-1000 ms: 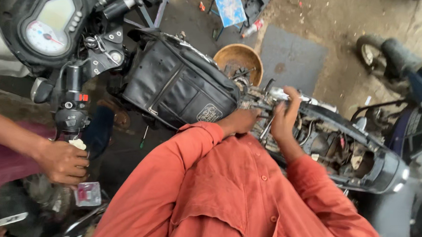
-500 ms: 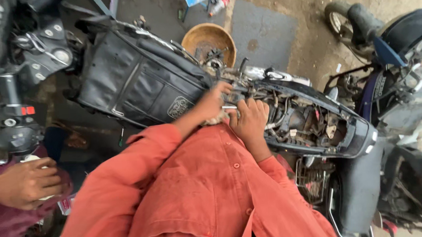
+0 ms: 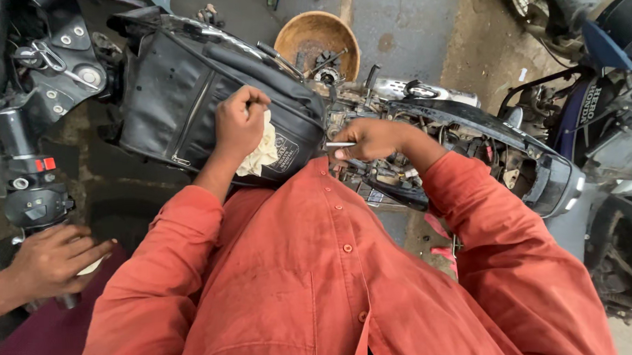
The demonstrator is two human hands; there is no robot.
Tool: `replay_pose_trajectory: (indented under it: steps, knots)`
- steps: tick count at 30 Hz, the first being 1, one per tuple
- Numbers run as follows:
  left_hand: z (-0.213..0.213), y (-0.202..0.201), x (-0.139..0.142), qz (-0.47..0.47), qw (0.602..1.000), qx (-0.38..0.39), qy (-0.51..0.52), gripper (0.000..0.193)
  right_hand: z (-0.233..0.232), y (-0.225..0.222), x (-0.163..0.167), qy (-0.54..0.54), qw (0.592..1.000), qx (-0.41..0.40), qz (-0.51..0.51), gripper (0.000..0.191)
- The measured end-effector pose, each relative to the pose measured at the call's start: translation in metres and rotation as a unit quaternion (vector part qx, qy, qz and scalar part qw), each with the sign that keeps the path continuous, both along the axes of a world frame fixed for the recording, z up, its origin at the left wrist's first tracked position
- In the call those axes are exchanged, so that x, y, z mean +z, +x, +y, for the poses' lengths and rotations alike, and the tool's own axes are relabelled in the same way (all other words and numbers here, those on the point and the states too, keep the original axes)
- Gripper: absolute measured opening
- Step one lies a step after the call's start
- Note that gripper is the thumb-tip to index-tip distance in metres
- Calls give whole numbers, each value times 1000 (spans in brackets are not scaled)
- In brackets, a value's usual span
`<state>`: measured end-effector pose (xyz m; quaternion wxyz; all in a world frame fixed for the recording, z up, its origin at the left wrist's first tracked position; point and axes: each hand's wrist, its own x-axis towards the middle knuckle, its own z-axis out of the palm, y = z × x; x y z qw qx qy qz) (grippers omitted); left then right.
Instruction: The person wipes the exposed engine and frame area of a motorcycle with a white cloth, moving around the bike to reach different sections. They repeatedly rub and wipe the same areas while occasionally stepping back to reposition.
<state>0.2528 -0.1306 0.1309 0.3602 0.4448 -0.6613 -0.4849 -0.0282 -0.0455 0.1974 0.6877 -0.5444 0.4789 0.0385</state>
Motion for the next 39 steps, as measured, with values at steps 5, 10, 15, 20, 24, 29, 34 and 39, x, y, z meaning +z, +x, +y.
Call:
replay_pose_trajectory:
  steps: [5, 10, 15, 20, 24, 29, 34, 39]
  knots:
    - [-2, -4, 0, -27, 999, 21, 29, 12, 24, 7, -7, 7, 963, -226, -145, 23]
    - [-4, -3, -1, -6, 1000, 15, 5, 13, 38, 19, -27, -59, 851, -516, -82, 16]
    - [-2, -10, 1, -43, 998, 23, -32, 12, 44, 33, -44, -129, 641, -748, -113, 14]
    - [-1, -11, 4, -32, 998, 26, -45, 13, 40, 34, -31, -290, 683, -666, -73, 45]
    - [1, -11, 4, -33, 996, 31, -80, 13, 38, -2, -1, -636, 759, -85, 111, 48]
    - [3, -9, 5, -38, 997, 26, -69, 12, 24, -36, 22, -606, 759, 237, -2, 67]
    - [4, -5, 4, -26, 996, 27, -77, 12, 13, -41, 32, -595, 734, 310, 102, 42]
    - [4, -3, 2, -20, 996, 27, -82, 11, 14, -21, 21, -655, 720, 205, 104, 42]
